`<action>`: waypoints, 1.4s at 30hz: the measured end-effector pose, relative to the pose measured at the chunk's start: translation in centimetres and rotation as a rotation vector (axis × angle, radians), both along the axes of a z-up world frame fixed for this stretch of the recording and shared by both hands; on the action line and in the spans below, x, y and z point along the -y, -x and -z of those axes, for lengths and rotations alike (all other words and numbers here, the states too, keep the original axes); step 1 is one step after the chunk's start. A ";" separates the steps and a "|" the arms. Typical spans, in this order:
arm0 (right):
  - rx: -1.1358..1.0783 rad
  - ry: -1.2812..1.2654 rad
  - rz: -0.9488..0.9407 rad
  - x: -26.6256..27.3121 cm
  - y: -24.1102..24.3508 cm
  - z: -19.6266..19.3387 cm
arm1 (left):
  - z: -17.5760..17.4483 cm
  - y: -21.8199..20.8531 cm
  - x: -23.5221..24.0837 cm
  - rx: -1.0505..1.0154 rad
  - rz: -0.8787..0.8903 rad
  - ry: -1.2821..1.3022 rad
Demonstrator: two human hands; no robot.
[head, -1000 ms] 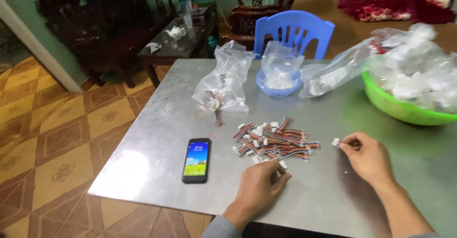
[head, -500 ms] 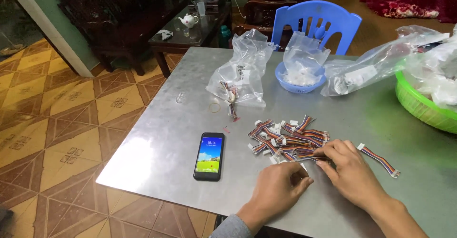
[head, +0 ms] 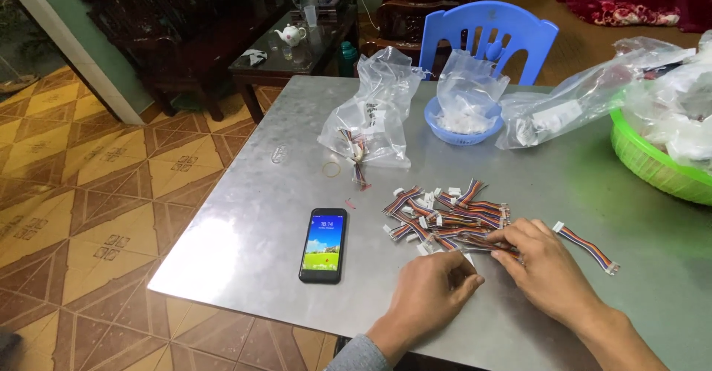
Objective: Assembling wire harnesses by inserting wire bundles into plastic connector housings.
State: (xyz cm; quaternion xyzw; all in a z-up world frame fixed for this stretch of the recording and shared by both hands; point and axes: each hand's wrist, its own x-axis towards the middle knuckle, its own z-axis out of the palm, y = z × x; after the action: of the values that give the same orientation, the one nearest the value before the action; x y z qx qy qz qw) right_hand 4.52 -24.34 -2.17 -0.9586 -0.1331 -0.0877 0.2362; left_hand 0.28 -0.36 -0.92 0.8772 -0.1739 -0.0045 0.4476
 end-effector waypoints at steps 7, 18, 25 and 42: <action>0.039 -0.056 0.072 -0.2 0.7 -1.5 | -0.2 0.0 -0.1 0.018 0.002 -0.002; -0.055 -0.290 0.188 -0.8 1.5 -3.4 | -0.6 0.1 -0.2 -0.033 -0.004 0.033; -0.101 -0.574 0.230 -2.0 2.1 -4.7 | -1.0 0.1 -0.2 -0.057 -0.014 0.041; -0.259 -0.958 0.101 -4.6 2.9 -1.2 | -0.2 -0.5 -0.2 -0.375 0.042 0.824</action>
State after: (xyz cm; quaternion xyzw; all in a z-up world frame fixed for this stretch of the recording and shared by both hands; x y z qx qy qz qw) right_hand 1.65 -19.74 -0.94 -0.7506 -0.0008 -0.0303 0.6601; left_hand 0.80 -0.14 -0.76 0.6063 -0.0950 -0.1028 0.7828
